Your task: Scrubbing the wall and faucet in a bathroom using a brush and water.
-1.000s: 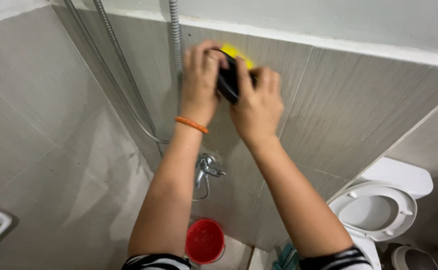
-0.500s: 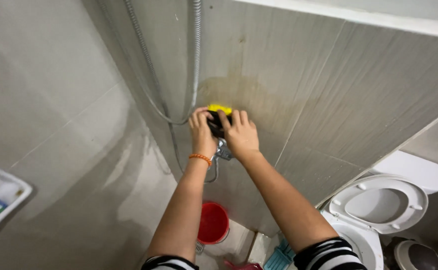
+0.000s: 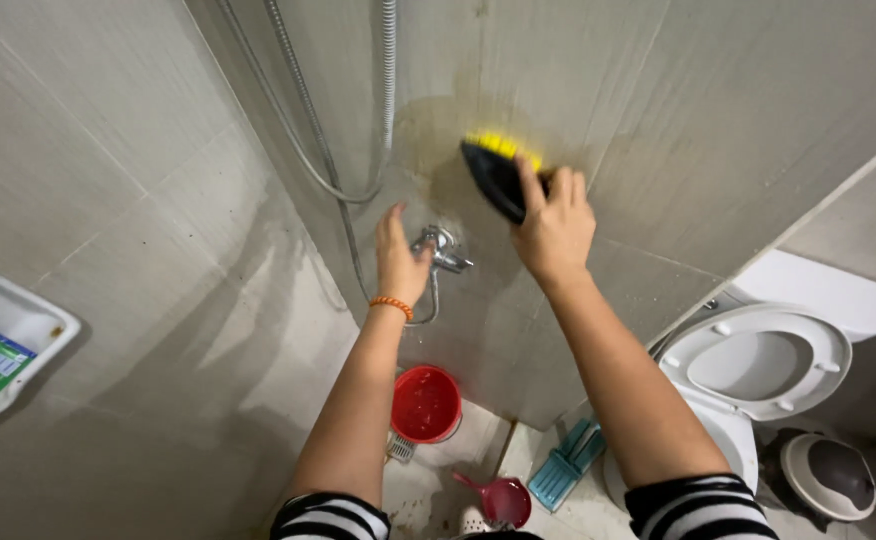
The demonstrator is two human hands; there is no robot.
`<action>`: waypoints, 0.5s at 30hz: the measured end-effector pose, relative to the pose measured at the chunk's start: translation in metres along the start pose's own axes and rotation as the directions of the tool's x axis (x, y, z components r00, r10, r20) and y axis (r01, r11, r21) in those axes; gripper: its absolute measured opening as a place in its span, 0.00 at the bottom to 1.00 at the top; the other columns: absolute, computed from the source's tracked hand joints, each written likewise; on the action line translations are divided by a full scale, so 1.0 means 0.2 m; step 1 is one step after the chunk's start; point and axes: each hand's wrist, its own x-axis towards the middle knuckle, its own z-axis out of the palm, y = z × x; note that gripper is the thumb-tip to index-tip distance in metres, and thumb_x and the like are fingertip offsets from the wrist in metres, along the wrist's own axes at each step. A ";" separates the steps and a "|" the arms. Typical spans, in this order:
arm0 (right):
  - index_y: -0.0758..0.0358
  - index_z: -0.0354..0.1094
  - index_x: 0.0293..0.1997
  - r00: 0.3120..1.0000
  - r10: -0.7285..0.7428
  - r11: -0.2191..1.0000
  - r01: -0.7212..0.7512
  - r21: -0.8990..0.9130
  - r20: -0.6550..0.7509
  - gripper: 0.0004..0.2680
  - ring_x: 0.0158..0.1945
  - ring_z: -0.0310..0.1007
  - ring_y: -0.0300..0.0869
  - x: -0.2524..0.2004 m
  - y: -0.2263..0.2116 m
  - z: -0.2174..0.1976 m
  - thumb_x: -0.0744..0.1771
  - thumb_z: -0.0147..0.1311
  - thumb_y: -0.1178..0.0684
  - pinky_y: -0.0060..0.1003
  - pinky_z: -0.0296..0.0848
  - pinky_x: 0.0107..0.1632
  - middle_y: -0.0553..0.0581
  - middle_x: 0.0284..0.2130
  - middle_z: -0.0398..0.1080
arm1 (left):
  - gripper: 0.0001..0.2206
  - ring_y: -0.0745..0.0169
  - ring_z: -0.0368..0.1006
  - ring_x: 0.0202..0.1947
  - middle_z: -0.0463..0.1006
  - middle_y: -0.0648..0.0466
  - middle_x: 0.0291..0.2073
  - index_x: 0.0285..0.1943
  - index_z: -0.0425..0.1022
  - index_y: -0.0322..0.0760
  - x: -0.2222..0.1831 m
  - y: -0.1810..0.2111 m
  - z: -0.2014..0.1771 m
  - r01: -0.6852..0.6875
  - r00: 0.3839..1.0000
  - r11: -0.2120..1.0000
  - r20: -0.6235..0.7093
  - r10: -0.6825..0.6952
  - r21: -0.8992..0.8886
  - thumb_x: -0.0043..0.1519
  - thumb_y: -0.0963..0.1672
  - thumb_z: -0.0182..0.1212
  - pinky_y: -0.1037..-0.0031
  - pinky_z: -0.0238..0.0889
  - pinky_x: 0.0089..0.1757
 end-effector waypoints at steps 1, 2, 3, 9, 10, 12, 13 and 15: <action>0.50 0.69 0.65 1.000 0.002 1.000 -0.002 0.003 0.004 0.26 0.48 0.67 0.52 0.01 -0.02 0.00 0.58 0.59 0.61 0.45 0.74 0.43 0.56 0.43 0.65 | 0.36 0.33 0.58 0.66 0.63 0.38 0.65 0.70 0.58 0.29 -0.05 -0.05 0.02 0.003 1.000 1.000 0.003 -0.003 0.002 0.51 0.37 0.71 0.53 0.52 0.63; 0.53 0.69 0.65 0.998 0.033 0.999 -0.031 0.040 -0.047 0.27 0.48 0.67 0.52 0.02 -0.04 -0.01 0.57 0.60 0.60 0.46 0.75 0.43 0.57 0.43 0.65 | 0.31 0.35 0.60 0.66 0.66 0.39 0.65 0.69 0.60 0.31 -0.10 -0.10 0.04 0.078 0.996 0.997 -0.031 -0.078 -0.012 0.56 0.38 0.67 0.54 0.54 0.63; 0.55 0.68 0.65 0.993 0.065 0.995 -0.058 0.077 -0.102 0.28 0.48 0.67 0.53 0.04 -0.05 -0.01 0.57 0.61 0.60 0.47 0.75 0.43 0.57 0.43 0.65 | 0.26 0.36 0.62 0.67 0.68 0.40 0.65 0.69 0.62 0.32 -0.13 -0.15 0.07 0.147 0.987 0.989 -0.066 -0.149 -0.030 0.62 0.38 0.64 0.56 0.56 0.63; 0.52 0.69 0.65 0.995 -0.048 0.999 0.046 0.020 0.082 0.26 0.49 0.67 0.51 -0.27 -0.03 0.35 0.58 0.60 0.59 0.44 0.75 0.41 0.58 0.43 0.65 | 0.20 0.40 0.68 0.62 0.70 0.38 0.63 0.68 0.66 0.30 -0.27 -0.30 0.22 0.344 0.938 0.938 -0.023 -0.345 -0.055 0.66 0.40 0.57 0.60 0.62 0.59; 0.52 0.69 0.65 0.995 -0.047 0.999 0.045 0.021 0.085 0.26 0.49 0.67 0.51 -0.34 -0.01 0.36 0.58 0.60 0.59 0.44 0.75 0.41 0.58 0.43 0.65 | 0.20 0.40 0.68 0.62 0.70 0.38 0.63 0.68 0.66 0.30 -0.31 -0.33 0.26 0.346 0.937 0.937 -0.021 -0.348 -0.054 0.66 0.40 0.57 0.60 0.62 0.59; 0.50 0.70 0.63 0.982 -0.084 0.996 0.087 -0.014 0.171 0.23 0.50 0.68 0.49 -0.41 0.06 0.41 0.60 0.60 0.58 0.44 0.75 0.40 0.56 0.44 0.65 | 0.18 0.49 0.78 0.55 0.79 0.43 0.55 0.66 0.66 0.31 -0.30 -0.41 0.35 0.490 0.871 0.868 0.000 -0.492 -0.076 0.67 0.43 0.56 0.66 0.70 0.55; 0.50 0.70 0.63 0.981 -0.088 0.996 0.092 -0.012 0.172 0.23 0.50 0.68 0.49 -0.42 0.07 0.40 0.60 0.60 0.58 0.44 0.75 0.40 0.56 0.44 0.65 | 0.18 0.49 0.78 0.55 0.79 0.43 0.55 0.66 0.66 0.31 -0.30 -0.39 0.35 0.493 0.869 0.867 -0.004 -0.495 -0.078 0.67 0.43 0.56 0.66 0.70 0.55; 0.48 0.69 0.64 0.975 -0.036 0.999 0.042 -0.022 0.220 0.23 0.51 0.67 0.48 -0.46 0.08 0.37 0.61 0.61 0.59 0.43 0.76 0.42 0.54 0.44 0.65 | 0.24 0.45 0.77 0.53 0.78 0.37 0.53 0.68 0.61 0.25 -0.33 -0.36 0.35 0.320 0.929 0.926 -0.126 -0.348 -0.198 0.66 0.44 0.60 0.64 0.68 0.51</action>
